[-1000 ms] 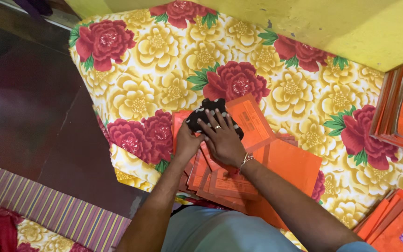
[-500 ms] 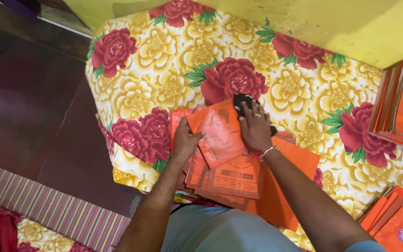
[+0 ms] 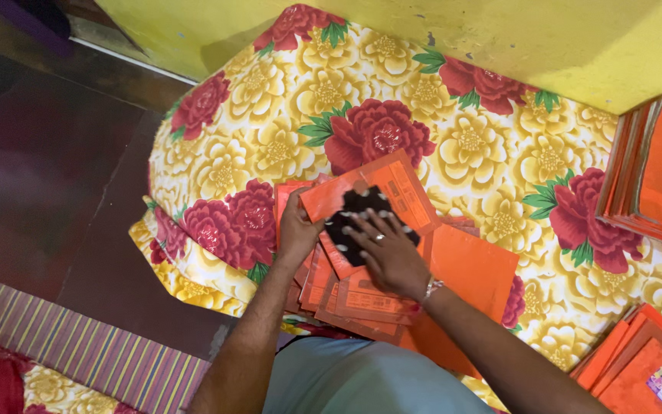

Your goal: The person wipes orange paper envelopes with a black cloth, picking them up one by one and cleaning the surfaces before stacking them on a table.

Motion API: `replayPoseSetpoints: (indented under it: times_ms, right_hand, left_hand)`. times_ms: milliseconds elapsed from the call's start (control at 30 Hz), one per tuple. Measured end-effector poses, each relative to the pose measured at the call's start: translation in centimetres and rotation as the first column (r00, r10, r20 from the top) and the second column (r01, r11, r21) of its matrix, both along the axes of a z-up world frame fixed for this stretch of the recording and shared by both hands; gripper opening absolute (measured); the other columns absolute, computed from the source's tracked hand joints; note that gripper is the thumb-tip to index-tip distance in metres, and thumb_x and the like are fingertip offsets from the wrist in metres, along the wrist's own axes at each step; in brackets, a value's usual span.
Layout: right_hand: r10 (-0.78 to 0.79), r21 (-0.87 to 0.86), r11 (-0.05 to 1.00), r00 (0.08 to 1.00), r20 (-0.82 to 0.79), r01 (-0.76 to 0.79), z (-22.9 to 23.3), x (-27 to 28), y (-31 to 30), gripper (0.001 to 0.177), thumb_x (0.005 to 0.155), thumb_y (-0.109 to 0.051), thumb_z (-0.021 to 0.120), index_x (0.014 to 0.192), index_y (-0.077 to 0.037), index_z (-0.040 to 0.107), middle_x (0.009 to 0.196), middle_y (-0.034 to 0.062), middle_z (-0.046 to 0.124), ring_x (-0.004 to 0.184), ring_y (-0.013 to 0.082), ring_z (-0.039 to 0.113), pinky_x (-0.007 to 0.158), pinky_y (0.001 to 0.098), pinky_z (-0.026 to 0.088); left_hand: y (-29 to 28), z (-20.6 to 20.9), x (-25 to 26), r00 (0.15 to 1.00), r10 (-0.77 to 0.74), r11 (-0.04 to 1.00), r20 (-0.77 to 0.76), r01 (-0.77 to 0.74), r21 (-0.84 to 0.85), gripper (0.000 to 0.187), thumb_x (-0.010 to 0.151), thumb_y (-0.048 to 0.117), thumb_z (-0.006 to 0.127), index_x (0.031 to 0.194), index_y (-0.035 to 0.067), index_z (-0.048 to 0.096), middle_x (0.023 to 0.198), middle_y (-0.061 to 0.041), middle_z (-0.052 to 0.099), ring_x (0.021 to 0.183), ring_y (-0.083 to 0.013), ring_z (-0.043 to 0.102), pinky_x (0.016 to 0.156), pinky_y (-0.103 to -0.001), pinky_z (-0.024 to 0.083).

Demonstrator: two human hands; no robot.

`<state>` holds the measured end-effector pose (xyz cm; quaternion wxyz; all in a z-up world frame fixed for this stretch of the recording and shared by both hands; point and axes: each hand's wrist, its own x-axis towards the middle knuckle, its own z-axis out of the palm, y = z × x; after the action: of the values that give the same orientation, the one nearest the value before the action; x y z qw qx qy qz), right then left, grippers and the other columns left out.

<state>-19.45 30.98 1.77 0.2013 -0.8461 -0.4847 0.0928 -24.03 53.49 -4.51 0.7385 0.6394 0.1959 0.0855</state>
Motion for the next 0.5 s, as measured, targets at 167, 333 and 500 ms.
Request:
replayPoseSetpoints:
  times_ms: [167, 333, 500]
  right_hand:
    - [-0.25, 0.087, 0.963, 0.967, -0.049, 0.253, -0.9, 1.5, -3.7, 0.054, 0.099, -0.016, 0.052, 0.152, -0.013, 0.047, 0.163, 0.0145, 0.037, 0.151, 0.0406, 0.03, 0.123, 0.0569, 0.019]
    - [-0.373, 0.06, 0.924, 0.924, -0.079, 0.378, -1.6, 3.3, -3.7, 0.053, 0.099, -0.013, 0.052, 0.152, -0.012, 0.046, 0.163, 0.0166, 0.038, 0.151, 0.0425, 0.03, 0.121, 0.0564, 0.02]
    - [-0.237, 0.117, 0.962, 0.966, -0.101, 0.249, -1.1, 2.1, -1.5, 0.059, 0.098, -0.01, 0.054, 0.155, -0.008, 0.039, 0.161, 0.0177, 0.039, 0.152, 0.0415, 0.029, 0.123, 0.0569, 0.019]
  left_hand:
    - [1.4, 2.1, 0.0, 0.963, -0.073, 0.997, -0.26, 0.08, 0.014, 0.044, 0.077, -0.005, 0.084, 0.115, -0.004, 0.062, 0.089, -0.011, 0.074, 0.07, -0.0136, 0.071, 0.054, -0.028, 0.059]
    - [2.9, 5.0, 0.7, 0.806, -0.243, 0.956, -0.54, 0.292, 0.005, 0.034, 0.069, -0.003, 0.088, 0.1, -0.003, 0.075, 0.075, -0.015, 0.073, 0.051, -0.0137, 0.064, 0.045, -0.03, 0.051]
    - [3.2, 5.0, 4.0, 0.713, -0.309, 0.717, -0.629, 0.609, 0.338, 0.034, 0.077, 0.022, 0.09, 0.104, 0.008, 0.076, 0.081, -0.015, 0.075, 0.063, -0.0214, 0.065, 0.062, -0.035, 0.053]
